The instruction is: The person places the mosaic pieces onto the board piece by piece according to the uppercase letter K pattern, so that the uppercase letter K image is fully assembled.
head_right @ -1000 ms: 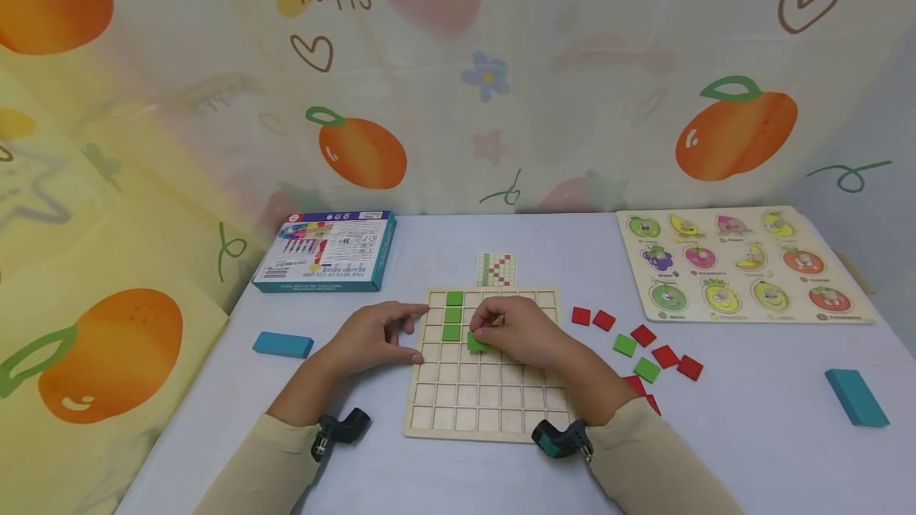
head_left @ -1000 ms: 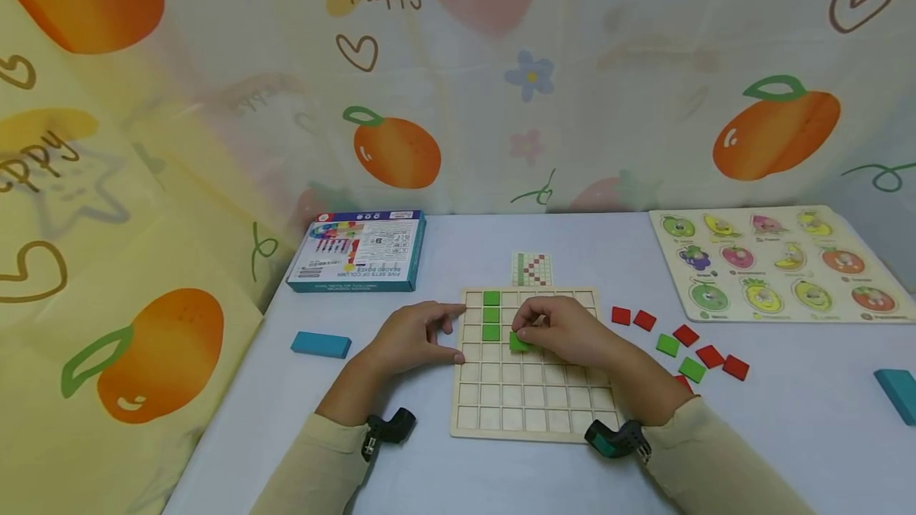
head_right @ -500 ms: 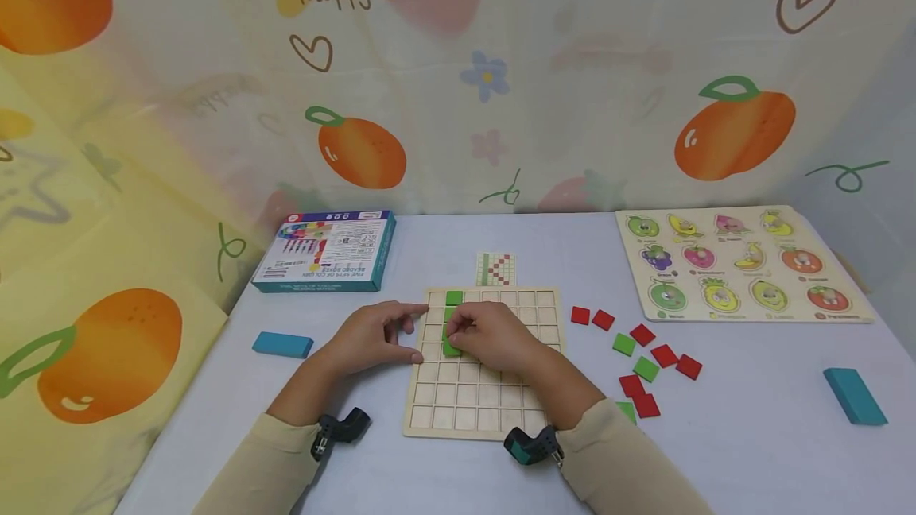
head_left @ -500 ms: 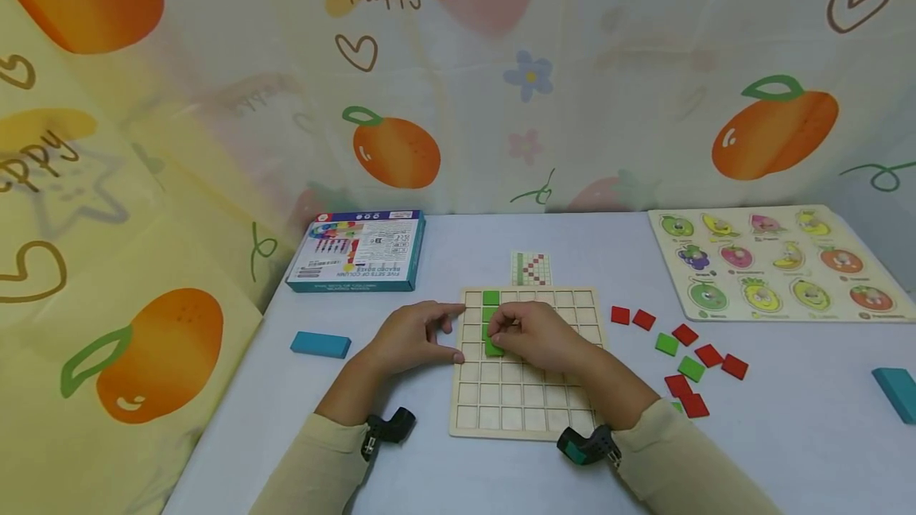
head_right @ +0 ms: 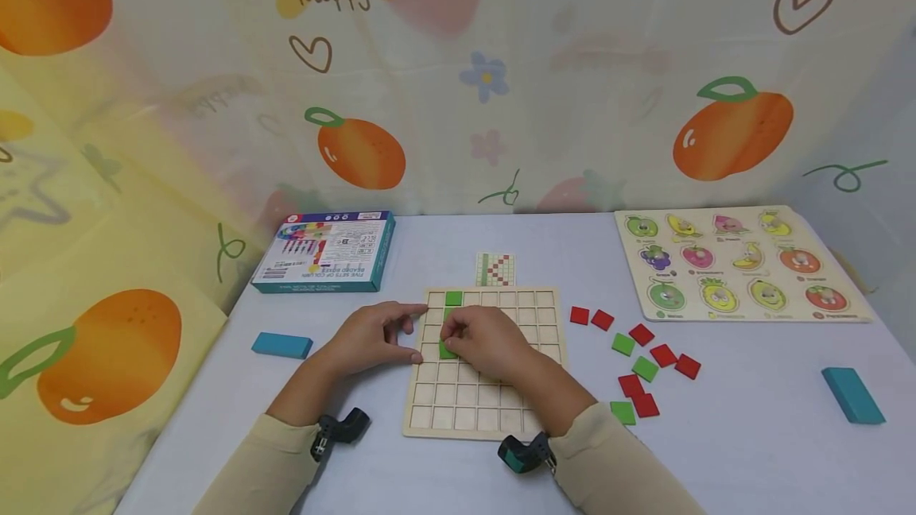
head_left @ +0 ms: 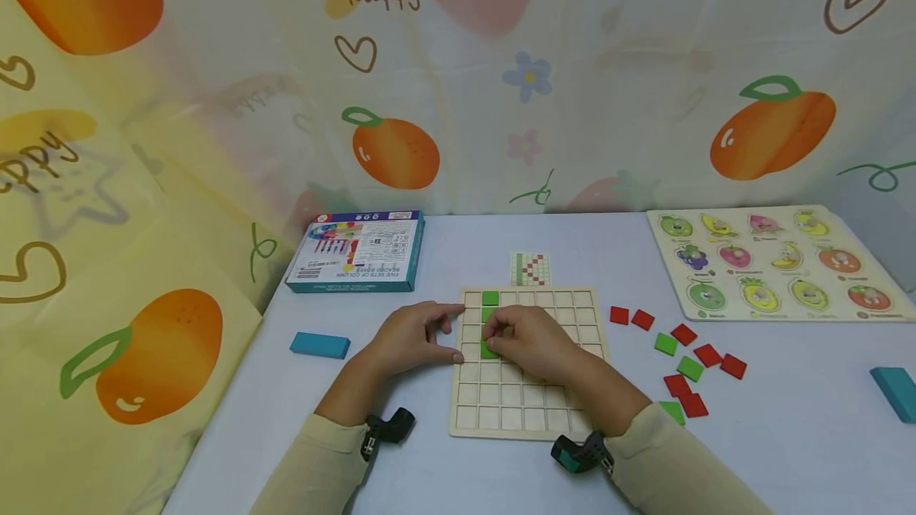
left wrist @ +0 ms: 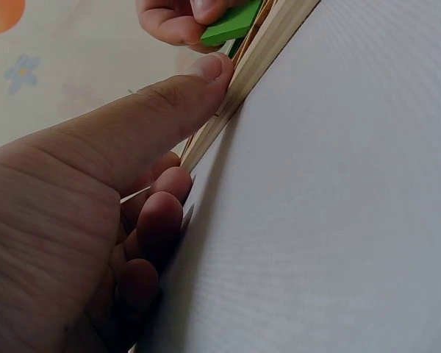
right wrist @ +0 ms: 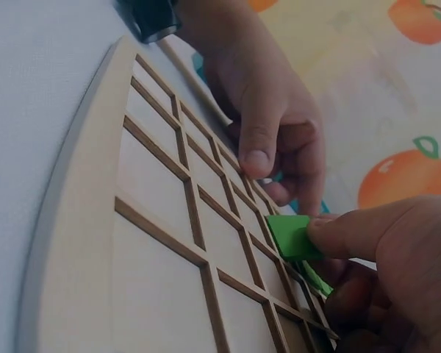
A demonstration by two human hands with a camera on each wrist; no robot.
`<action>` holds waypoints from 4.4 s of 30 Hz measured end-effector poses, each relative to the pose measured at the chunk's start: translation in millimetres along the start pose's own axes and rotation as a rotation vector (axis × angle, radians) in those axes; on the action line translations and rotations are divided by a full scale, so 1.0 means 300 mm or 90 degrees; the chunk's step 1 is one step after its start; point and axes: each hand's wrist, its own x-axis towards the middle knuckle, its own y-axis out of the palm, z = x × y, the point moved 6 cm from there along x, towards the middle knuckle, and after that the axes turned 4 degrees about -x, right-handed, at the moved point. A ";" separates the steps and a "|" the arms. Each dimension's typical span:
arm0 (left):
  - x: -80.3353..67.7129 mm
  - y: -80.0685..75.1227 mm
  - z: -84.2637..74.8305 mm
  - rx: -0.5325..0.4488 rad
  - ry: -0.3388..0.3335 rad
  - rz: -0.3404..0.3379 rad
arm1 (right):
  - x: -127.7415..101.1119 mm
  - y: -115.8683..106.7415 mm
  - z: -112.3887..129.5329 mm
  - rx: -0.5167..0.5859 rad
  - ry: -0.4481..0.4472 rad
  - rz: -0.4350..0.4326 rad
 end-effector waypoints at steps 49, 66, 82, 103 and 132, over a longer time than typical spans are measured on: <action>-0.008 -0.001 -0.001 0.001 -0.009 -0.002 | -0.140 -0.097 -0.024 -0.044 0.021 -0.003; -0.006 0.003 -0.003 0.005 -0.011 0.000 | -0.370 -0.220 -0.109 -0.007 0.111 -0.029; 0.000 -0.004 -0.002 -0.004 -0.006 -0.002 | -0.563 -0.342 -0.235 -0.058 0.184 -0.105; -0.004 0.003 0.000 -0.009 -0.020 0.000 | -0.643 -0.348 -0.333 -0.171 0.159 -0.074; 0.002 0.002 0.001 -0.002 -0.015 0.002 | -0.568 -0.368 -0.282 -0.118 0.160 -0.063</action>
